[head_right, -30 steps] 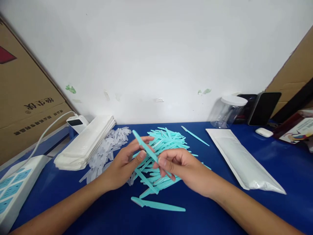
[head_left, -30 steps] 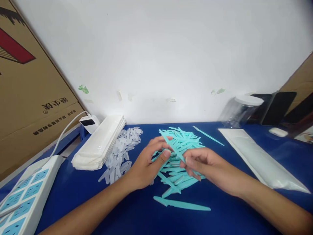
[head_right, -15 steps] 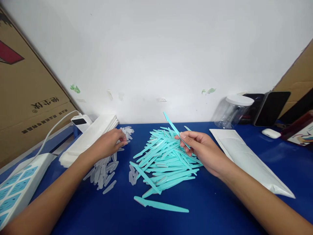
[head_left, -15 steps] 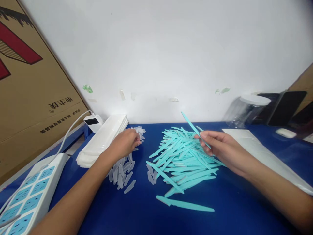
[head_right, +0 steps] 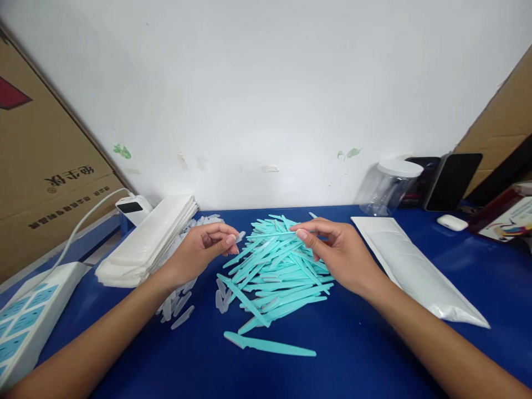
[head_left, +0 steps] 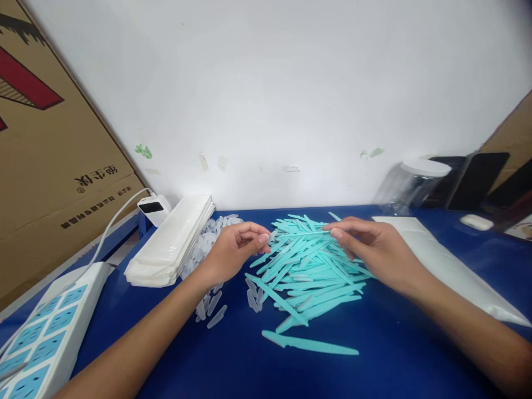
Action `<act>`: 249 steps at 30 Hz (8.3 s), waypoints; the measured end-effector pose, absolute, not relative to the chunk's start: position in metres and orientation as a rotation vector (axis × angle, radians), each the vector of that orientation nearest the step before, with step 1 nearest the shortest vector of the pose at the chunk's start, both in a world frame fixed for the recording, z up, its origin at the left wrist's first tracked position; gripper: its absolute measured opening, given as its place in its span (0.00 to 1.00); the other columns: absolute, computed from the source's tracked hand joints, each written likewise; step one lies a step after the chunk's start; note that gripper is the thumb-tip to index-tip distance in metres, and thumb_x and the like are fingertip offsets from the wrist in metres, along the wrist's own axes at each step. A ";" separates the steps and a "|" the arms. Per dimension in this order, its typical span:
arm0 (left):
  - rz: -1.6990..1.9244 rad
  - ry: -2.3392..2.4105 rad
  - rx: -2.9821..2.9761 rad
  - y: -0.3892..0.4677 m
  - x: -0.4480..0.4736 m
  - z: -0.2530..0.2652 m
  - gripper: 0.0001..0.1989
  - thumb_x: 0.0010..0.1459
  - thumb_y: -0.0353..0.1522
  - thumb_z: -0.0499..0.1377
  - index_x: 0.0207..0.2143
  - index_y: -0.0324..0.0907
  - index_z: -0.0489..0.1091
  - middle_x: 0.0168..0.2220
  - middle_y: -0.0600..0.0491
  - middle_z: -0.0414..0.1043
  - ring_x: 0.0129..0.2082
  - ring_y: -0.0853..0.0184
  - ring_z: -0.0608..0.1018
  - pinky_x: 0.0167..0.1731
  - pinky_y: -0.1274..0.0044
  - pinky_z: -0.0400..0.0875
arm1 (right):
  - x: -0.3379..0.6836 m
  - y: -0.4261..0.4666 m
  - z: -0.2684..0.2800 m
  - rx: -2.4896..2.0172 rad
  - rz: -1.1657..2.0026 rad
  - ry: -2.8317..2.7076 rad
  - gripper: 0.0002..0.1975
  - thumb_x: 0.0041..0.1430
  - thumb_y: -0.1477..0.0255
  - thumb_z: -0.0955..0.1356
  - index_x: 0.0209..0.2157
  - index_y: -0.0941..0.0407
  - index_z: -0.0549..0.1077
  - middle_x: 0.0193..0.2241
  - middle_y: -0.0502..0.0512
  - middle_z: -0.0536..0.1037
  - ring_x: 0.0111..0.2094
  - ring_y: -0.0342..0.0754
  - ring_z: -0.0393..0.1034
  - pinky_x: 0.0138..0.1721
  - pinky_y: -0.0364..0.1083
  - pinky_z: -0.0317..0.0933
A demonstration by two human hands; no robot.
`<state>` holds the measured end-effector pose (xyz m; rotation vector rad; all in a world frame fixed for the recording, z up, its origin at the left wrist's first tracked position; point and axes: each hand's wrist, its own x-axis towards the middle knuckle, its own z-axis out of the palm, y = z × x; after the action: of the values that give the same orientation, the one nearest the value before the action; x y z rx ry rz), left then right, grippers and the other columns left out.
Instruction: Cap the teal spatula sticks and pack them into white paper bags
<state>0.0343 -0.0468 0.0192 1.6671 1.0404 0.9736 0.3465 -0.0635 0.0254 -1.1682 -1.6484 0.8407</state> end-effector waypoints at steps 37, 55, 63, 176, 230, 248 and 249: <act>1.008 0.979 1.463 -0.057 0.046 0.004 0.17 0.63 0.45 0.73 0.41 0.42 0.79 0.27 0.51 0.85 0.32 0.60 0.87 0.34 0.74 0.76 | 0.335 -0.077 0.012 -1.044 0.698 -1.781 0.10 0.69 0.60 0.75 0.45 0.46 0.90 0.32 0.54 0.81 0.29 0.48 0.72 0.27 0.47 0.65; 0.962 1.553 2.565 -0.045 0.025 0.003 0.10 0.73 0.39 0.61 0.42 0.45 0.79 0.29 0.56 0.81 0.28 0.64 0.81 0.32 0.73 0.68 | 0.427 -0.002 0.009 -1.922 0.268 -1.446 0.15 0.61 0.61 0.71 0.33 0.58 0.86 0.27 0.61 0.86 0.24 0.55 0.75 0.31 0.51 0.63; 0.542 2.047 2.600 -0.023 -0.006 0.016 0.12 0.73 0.38 0.59 0.43 0.44 0.81 0.34 0.49 0.84 0.36 0.52 0.84 0.32 0.70 0.65 | 0.433 0.003 -0.006 -2.066 0.185 -1.619 0.12 0.61 0.63 0.71 0.31 0.55 0.85 0.34 0.61 0.88 0.35 0.59 0.79 0.36 0.51 0.62; 1.267 1.064 1.435 -0.044 0.042 0.003 0.21 0.63 0.48 0.73 0.42 0.39 0.83 0.37 0.45 0.88 0.34 0.60 0.88 0.35 0.72 0.82 | 0.380 -0.040 0.025 -1.118 0.664 -1.822 0.20 0.63 0.49 0.76 0.30 0.51 0.83 0.33 0.54 0.84 0.35 0.52 0.75 0.41 0.50 0.67; 0.556 2.009 2.692 -0.022 -0.011 0.013 0.16 0.73 0.43 0.57 0.40 0.46 0.80 0.35 0.47 0.84 0.34 0.52 0.82 0.28 0.70 0.62 | 0.475 -0.001 0.020 -1.797 0.062 -2.065 0.09 0.58 0.64 0.75 0.29 0.54 0.86 0.30 0.62 0.86 0.32 0.60 0.79 0.36 0.54 0.63; 0.509 1.487 2.743 -0.004 -0.019 -0.008 0.10 0.73 0.30 0.57 0.45 0.43 0.79 0.46 0.42 0.82 0.50 0.49 0.79 0.52 0.59 0.74 | 0.393 -0.029 0.006 -1.246 0.356 -2.185 0.18 0.69 0.52 0.72 0.45 0.50 0.87 0.40 0.59 0.85 0.34 0.53 0.76 0.35 0.52 0.68; 0.528 1.486 2.730 -0.005 -0.018 -0.008 0.09 0.73 0.30 0.57 0.44 0.43 0.78 0.46 0.43 0.81 0.50 0.50 0.78 0.52 0.59 0.74 | 0.390 -0.029 0.003 -1.231 0.337 -2.180 0.18 0.70 0.53 0.72 0.45 0.50 0.87 0.42 0.60 0.85 0.35 0.53 0.76 0.36 0.52 0.69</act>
<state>-0.0181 -0.0047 -0.0085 2.7303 1.4864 0.5280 0.3902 -0.0288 0.0030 -1.2313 -2.1804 0.3370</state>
